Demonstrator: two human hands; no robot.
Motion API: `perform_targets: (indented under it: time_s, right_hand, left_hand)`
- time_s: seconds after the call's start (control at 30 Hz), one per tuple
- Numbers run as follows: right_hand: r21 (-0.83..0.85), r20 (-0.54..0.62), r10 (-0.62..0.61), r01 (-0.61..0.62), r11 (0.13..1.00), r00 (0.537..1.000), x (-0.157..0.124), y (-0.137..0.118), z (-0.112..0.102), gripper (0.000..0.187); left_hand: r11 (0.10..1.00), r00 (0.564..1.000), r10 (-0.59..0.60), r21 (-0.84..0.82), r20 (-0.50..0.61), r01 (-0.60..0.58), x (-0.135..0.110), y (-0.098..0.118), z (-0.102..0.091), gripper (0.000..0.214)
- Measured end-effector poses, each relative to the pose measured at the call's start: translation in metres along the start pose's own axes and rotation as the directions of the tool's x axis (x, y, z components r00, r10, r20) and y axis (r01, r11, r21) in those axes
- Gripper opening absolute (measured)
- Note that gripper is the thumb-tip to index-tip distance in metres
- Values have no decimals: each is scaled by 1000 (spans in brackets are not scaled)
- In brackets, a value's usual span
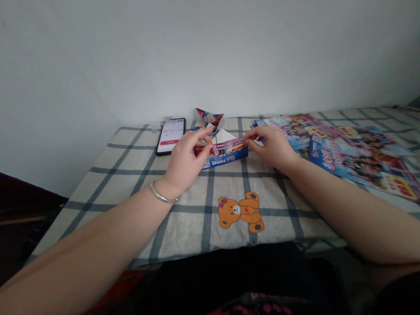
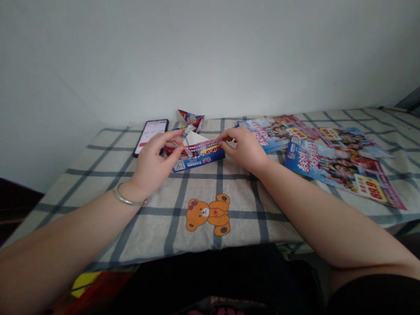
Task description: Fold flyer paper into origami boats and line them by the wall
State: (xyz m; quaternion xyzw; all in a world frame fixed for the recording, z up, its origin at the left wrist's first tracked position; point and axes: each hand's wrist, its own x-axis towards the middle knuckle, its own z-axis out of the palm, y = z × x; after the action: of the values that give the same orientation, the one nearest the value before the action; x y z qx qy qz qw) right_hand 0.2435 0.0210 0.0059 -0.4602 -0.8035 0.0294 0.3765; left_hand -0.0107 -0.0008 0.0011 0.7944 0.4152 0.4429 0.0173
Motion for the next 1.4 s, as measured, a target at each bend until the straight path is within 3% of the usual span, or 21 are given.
perform_targets:
  time_s: [0.13,0.27,0.4,0.5,0.67,0.77,0.93,1.4]
  right_hand:
    - [-50,-17,-120,119,992,993,0,-4,-4,17]
    - [-69,26,-198,200,977,980,0,-1,-6,16]
    - [-24,210,-287,298,954,935,1,5,-9,15]
    - [-6,321,-333,354,935,886,2,9,-11,16]
    - [-30,394,-341,383,923,854,1,11,-11,17]
    - [-6,408,-367,404,915,836,1,11,-11,15]
    - [56,384,-406,418,907,830,1,13,-10,12]
    - [1,356,-371,397,918,858,-1,9,-7,14]
  left_hand:
    - [982,991,132,136,-1,-130,2,3,-7,27]
    - [960,972,220,157,88,-232,3,2,-7,25]
    - [949,949,253,144,186,-281,2,-3,-2,22]
    - [933,911,294,118,289,-339,0,0,-2,21]
    - [912,850,318,108,421,-395,-5,15,-7,13]
    - [898,838,321,138,442,-417,-7,17,-6,26]
    - [832,749,392,143,533,-537,-8,9,1,26]
    - [860,776,341,158,531,-486,-7,3,3,32]
